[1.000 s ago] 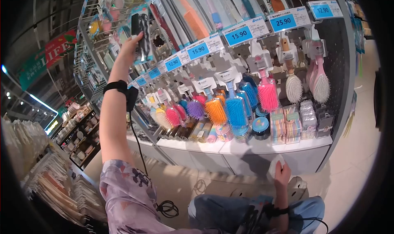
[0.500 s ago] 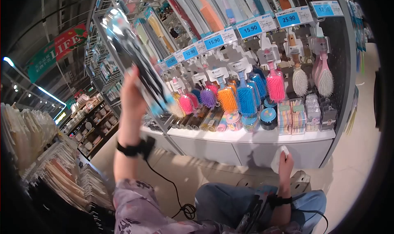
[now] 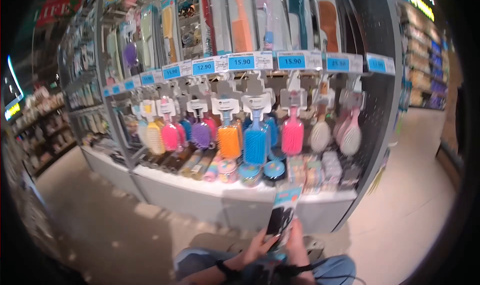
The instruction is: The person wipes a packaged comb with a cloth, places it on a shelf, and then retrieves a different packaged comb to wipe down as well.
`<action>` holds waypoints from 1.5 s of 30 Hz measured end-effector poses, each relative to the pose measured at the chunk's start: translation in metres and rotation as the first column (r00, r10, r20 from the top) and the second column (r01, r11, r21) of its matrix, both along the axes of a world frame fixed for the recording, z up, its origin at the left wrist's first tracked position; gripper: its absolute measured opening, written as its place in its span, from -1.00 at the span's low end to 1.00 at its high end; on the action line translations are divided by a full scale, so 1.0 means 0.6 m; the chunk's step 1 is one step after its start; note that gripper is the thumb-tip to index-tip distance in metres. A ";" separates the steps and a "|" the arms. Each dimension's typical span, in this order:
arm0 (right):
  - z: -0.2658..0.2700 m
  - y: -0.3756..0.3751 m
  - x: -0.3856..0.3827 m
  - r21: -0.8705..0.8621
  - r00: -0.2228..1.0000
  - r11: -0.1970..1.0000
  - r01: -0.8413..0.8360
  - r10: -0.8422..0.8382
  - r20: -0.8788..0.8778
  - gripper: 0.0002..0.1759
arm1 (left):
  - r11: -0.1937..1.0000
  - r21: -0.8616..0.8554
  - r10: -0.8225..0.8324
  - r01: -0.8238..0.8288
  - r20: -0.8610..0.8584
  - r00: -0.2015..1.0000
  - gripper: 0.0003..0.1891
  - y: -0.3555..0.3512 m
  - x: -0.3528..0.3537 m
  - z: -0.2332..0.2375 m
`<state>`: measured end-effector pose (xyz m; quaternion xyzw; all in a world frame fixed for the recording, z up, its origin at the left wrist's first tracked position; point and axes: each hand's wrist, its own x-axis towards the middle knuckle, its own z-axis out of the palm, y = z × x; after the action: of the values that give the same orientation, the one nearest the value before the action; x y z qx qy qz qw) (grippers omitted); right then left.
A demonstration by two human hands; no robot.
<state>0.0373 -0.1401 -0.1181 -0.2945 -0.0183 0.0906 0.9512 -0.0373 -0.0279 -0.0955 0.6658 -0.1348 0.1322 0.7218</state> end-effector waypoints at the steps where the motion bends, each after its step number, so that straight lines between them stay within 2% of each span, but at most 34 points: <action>1: -0.042 -0.002 0.011 -0.067 0.997 0.996 -0.055 0.058 0.042 -0.73 | 0.982 0.176 0.034 -0.070 0.199 0.979 -0.68 0.009 0.009 0.009; 2: -0.053 0.015 0.014 -0.074 1.000 0.997 0.001 -0.002 -0.011 -0.73 | 0.926 0.323 0.056 -0.193 0.387 0.920 -0.67 0.025 0.011 0.023; 3: -0.068 0.018 0.017 -0.093 0.996 0.991 -0.093 0.093 -0.005 -0.73 | 0.918 0.328 0.045 -0.222 0.469 0.882 -0.65 0.036 0.011 0.049; 4: -0.031 0.025 -0.007 -0.110 0.992 0.986 -0.128 0.130 0.005 -0.73 | 0.925 0.297 0.076 -0.235 0.462 0.883 -0.65 0.038 0.010 0.057; 6: -0.025 0.026 -0.012 -0.114 0.955 0.948 -0.296 0.294 -0.036 -0.72 | 0.869 0.277 0.230 -0.410 0.508 0.830 -0.62 0.053 0.003 0.063; 7: -0.018 0.030 -0.016 -0.100 0.950 0.944 -0.313 0.311 -0.040 -0.71 | 0.916 0.229 0.196 -0.331 0.465 0.864 -0.61 0.059 0.010 0.050; 8: -0.005 0.032 -0.022 -0.088 0.945 0.941 -0.327 0.325 -0.044 -0.71 | 0.912 0.211 0.226 -0.352 0.459 0.859 -0.61 0.065 0.017 0.037; 9: 0.002 0.028 -0.026 -0.167 0.929 0.920 -0.355 0.367 0.049 -0.66 | 0.930 0.217 0.211 -0.297 0.346 0.914 -0.60 0.067 0.023 0.023; 10: -0.001 0.031 -0.024 -0.192 0.924 0.910 -0.367 0.380 0.040 -0.66 | 0.950 0.209 0.184 -0.233 0.229 0.956 -0.60 0.065 0.023 0.024; 11: -0.010 0.033 -0.024 -0.162 0.943 0.931 -0.328 0.334 0.007 -0.61 | 0.994 -0.012 0.110 -0.112 -0.097 0.989 -0.64 0.058 0.017 0.025; 12: -0.018 0.027 -0.029 -0.133 0.960 0.951 -0.281 0.279 -0.031 -0.56 | 0.987 0.021 0.161 -0.159 -0.139 0.977 -0.68 0.060 0.016 0.034; 13: -0.010 0.025 -0.032 -0.218 0.940 0.921 -0.322 0.339 0.042 -0.47 | 0.982 -0.072 0.157 -0.173 -0.182 0.971 -0.70 0.058 0.019 0.029; 14: -0.012 0.023 -0.030 -0.139 0.920 0.914 -0.380 0.390 0.049 -0.53 | 0.969 -0.159 0.151 -0.189 -0.227 0.962 -0.71 0.058 0.026 0.019; 16: 0.002 0.024 -0.043 -0.520 0.949 0.825 -0.221 0.304 0.079 -0.52 | 0.927 -0.326 0.112 -0.187 -0.236 0.965 -0.79 0.056 0.028 0.017; 17: 0.021 0.032 -0.052 -0.547 0.953 0.813 -0.199 0.290 0.084 -0.57 | 0.946 -0.272 0.109 -0.175 -0.240 0.965 -0.80 0.061 0.025 0.023; 18: 0.026 0.030 -0.052 -0.520 0.946 0.813 -0.261 0.324 0.031 -0.60 | 0.964 -0.213 0.106 -0.159 -0.243 0.964 -0.80 0.066 0.023 0.027; 22: -0.004 0.021 -0.043 -0.416 0.939 0.869 -0.266 0.332 0.093 -0.59 | 0.982 -0.148 0.076 -0.118 -0.263 0.962 -0.78 0.065 0.015 0.029; 24: -0.008 0.009 -0.037 -0.361 0.900 0.880 -0.308 0.393 0.189 -0.54 | 0.994 -0.055 0.084 -0.092 -0.125 0.989 -0.75 0.060 0.019 0.019; 26: -0.008 0.006 -0.037 -0.307 0.903 0.893 -0.328 0.392 0.174 -0.52 | 0.994 -0.104 0.017 -0.036 -0.179 0.984 -0.73 0.052 0.017 0.023; 28: -0.004 0.008 -0.043 -0.271 0.924 0.933 -0.237 0.303 0.235 -0.63 | 0.991 0.109 0.070 -0.074 0.042 0.997 -0.73 0.050 0.021 0.024; 29: -0.023 0.000 -0.034 -0.252 0.896 0.922 -0.294 0.358 0.263 -0.61 | 1.000 0.013 -0.003 0.004 -0.099 0.995 -0.71 0.046 0.018 0.029; 30: -0.025 -0.001 -0.030 -0.247 0.898 0.925 -0.289 0.351 0.266 -0.61 | 1.000 0.018 -0.009 0.010 -0.098 0.995 -0.71 0.044 0.020 0.025; 32: -0.029 0.003 -0.029 -0.318 0.948 0.918 -0.238 0.290 0.127 -0.58 | 0.973 -0.224 -0.134 0.058 -0.336 0.932 -0.68 0.041 0.026 0.010; 34: -0.009 0.017 -0.034 -0.344 0.951 0.918 -0.198 0.265 0.159 -0.54 | 0.967 -0.252 -0.126 0.039 -0.339 0.932 -0.66 0.040 0.033 0.001; 36: 0.014 0.031 -0.041 -0.281 0.968 0.949 -0.140 0.190 0.161 -0.50 | 0.988 -0.155 -0.015 -0.015 -0.187 0.982 -0.64 0.045 0.038 -0.004; 37: 0.001 0.028 -0.036 -0.323 0.967 0.936 -0.138 0.198 0.163 -0.44 | 0.992 -0.119 0.021 -0.031 -0.085 0.996 -0.61 0.046 0.042 -0.007; 38: 0.003 0.030 -0.038 -0.319 0.967 0.938 -0.136 0.196 0.162 -0.44 | 0.993 -0.115 0.019 -0.029 -0.087 0.996 -0.61 0.046 0.044 -0.010; 40: 0.025 0.039 -0.043 -0.091 0.975 0.985 -0.146 0.159 0.157 -0.40 | 0.978 -0.014 0.208 -0.208 0.033 0.978 -0.58 0.045 0.044 -0.018; 41: 0.048 0.044 -0.046 -0.092 0.952 0.994 -0.059 0.084 0.295 -0.38 | 0.978 -0.013 0.209 -0.209 0.031 0.977 -0.58 0.045 0.042 -0.020; 42: 0.058 0.040 -0.046 -0.031 0.945 0.994 -0.101 0.105 0.309 -0.37 | 0.977 -0.070 0.199 -0.203 -0.057 0.978 -0.58 0.045 0.039 -0.022; 43: 0.050 0.037 -0.043 -0.074 0.936 0.997 -0.010 0.035 0.351 -0.39 | 0.971 -0.130 0.182 -0.201 -0.144 0.973 -0.57 0.045 0.037 -0.022; 44: 0.037 0.033 -0.039 -0.114 0.917 0.990 0.083 -0.031 0.397 -0.42 | 0.971 -0.132 0.182 -0.201 -0.142 0.973 -0.57 0.048 0.033 -0.019; 45: 0.024 0.028 -0.041 -0.116 0.916 0.990 0.083 -0.030 0.399 -0.42 | 0.964 -0.216 0.111 -0.154 -0.198 0.974 -0.58 0.051 0.027 -0.012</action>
<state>0.0128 -0.1234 -0.1036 -0.3689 -0.1961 0.0026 0.9086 -0.0210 0.0030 -0.1024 0.5946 -0.0060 0.1330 0.7929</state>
